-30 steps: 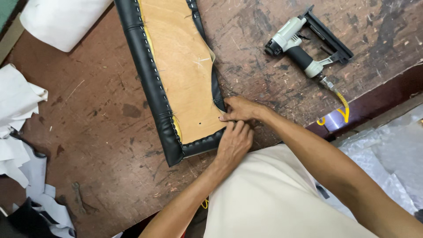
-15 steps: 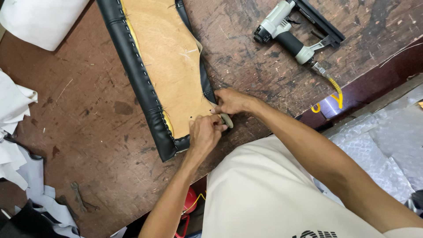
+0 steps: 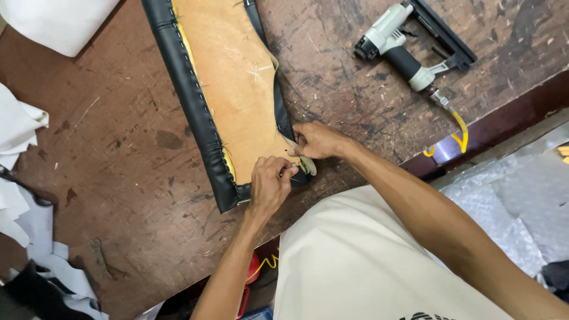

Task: The person staples black fabric onto a rectangular cushion frame using a pneumatic staple gun. They repeatedly pull and smooth the fabric edges, then fire staples along the perimeter to secure the material. The cushion is flipped and adjusted to ensure even tension.

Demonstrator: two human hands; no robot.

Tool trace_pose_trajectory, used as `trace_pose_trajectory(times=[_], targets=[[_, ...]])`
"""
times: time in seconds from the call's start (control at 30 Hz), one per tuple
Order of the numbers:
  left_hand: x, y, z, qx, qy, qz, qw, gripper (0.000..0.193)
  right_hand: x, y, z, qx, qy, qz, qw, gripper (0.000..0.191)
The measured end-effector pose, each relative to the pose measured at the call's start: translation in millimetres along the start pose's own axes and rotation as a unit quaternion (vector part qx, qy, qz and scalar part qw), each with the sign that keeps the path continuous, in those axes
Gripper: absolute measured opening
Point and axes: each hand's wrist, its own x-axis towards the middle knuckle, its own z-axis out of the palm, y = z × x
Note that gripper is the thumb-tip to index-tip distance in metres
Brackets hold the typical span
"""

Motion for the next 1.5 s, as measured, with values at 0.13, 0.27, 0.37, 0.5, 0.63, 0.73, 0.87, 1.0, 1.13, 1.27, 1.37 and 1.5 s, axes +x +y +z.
trace_pose_trajectory(times=[0.13,0.27,0.37,0.5,0.63,0.73,0.87,1.0,1.13,1.27,1.37,1.5], targets=[[-3.6,2.0,2.1,0.006,0.029,0.028,0.999,0.009,-7.0,4.7,-3.2,0.040,0.015,-0.034,0.998,0.037],[-7.2,1.4,7.2,-0.016,0.055,0.016,0.998,0.012,-49.0,23.1,-31.4,0.009,0.268,-0.074,0.961,0.032],[-13.7,-2.2,6.2,0.045,0.080,0.011,0.996,0.013,-78.9,48.6,-73.7,-0.233,0.467,-0.025,0.853,0.044],[-18.6,-8.1,0.6,0.083,0.116,0.011,0.990,0.029,-64.4,76.3,-101.3,-0.274,0.488,0.071,0.826,0.080],[-18.5,-16.4,-6.3,0.116,0.177,-0.020,0.977,0.052,-51.4,86.7,-112.8,-0.274,0.487,0.125,0.820,0.090],[-18.0,-23.0,-9.6,0.061,0.140,-0.048,0.987,0.050,-49.7,89.2,-128.1,-0.198,0.449,0.186,0.851,0.091],[-19.3,-28.3,-13.8,0.012,0.135,-0.026,0.990,0.042,-68.1,78.7,-150.0,-0.205,0.349,0.118,0.907,0.086],[-19.9,-28.3,-16.1,-0.027,0.130,-0.044,0.990,0.035,-115.9,51.7,-133.3,-0.208,0.238,0.262,0.912,0.037],[-20.4,-27.0,-12.4,-0.027,0.141,-0.035,0.989,0.030,-165.2,8.9,-75.7,-0.162,0.217,0.023,0.962,0.057],[-24.2,-26.8,-6.8,-0.035,0.133,-0.031,0.990,0.025,-185.2,-41.7,-11.6,-0.110,0.103,-0.017,0.988,0.048],[-24.9,-25.0,-2.9,-0.038,0.139,-0.039,0.989,0.023,-168.0,-67.0,14.6,-0.181,0.070,0.018,0.981,0.067],[-24.5,-24.1,-1.0,-0.031,0.145,-0.030,0.989,0.023,-142.9,-82.8,25.7,-0.190,0.083,0.054,0.977,0.063]])
